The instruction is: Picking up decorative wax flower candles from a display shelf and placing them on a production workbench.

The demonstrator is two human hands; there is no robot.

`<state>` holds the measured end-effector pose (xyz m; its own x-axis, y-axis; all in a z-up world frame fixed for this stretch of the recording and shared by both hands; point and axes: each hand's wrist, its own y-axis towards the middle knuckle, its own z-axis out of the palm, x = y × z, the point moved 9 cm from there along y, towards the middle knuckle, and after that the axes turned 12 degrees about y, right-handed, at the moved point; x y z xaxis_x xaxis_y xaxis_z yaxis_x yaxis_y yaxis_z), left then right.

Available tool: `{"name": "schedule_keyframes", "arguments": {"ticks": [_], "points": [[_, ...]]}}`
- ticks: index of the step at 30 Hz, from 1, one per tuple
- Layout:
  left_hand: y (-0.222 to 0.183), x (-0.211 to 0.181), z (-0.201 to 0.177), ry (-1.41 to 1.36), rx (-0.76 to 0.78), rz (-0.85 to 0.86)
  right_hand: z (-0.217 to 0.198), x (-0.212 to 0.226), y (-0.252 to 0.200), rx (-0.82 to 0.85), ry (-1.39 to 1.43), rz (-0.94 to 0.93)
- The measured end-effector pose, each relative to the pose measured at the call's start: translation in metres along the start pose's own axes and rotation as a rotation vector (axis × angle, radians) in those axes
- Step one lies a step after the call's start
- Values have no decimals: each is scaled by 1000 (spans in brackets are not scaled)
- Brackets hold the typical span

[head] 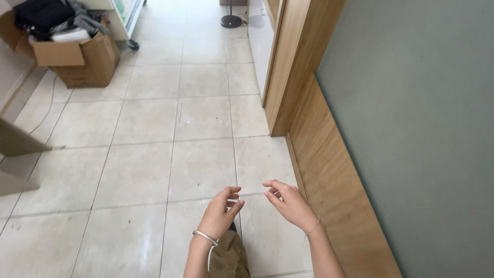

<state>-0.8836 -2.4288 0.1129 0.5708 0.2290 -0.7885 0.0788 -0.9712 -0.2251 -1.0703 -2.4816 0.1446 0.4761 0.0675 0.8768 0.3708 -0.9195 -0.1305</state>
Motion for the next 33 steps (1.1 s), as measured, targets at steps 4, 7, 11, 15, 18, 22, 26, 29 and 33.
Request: {"name": "schedule_keyframes", "arguments": {"ticks": [4, 7, 11, 15, 18, 22, 26, 29, 33], "points": [[112, -15, -32, 30, 6, 104, -23, 11, 103, -28, -15, -16], [196, -37, -67, 52, 28, 112, -51, 29, 185, -95, -28, -53], [303, -54, -98, 41, 68, 148, -75, 21, 277, -144, 21, 14], [385, -65, -109, -5, 91, 180, -89, 15, 360, -156, 19, 27], [452, -58, -99, -89, 154, 198, -96, 2, 424, -152, 69, 79], [542, -66, -112, -86, 152, 144, -116, 1, 527, -131, 58, 17], [642, -73, -138, -63, 78, 139, -140, 3, 635, -95, 78, 19], [714, -97, -170, -62, 14, 112, -163, 20, 717, -65, 81, -27], [794, -112, -193, -75, -25, 28, -190, 34, 808, -14, 80, -15]]}}
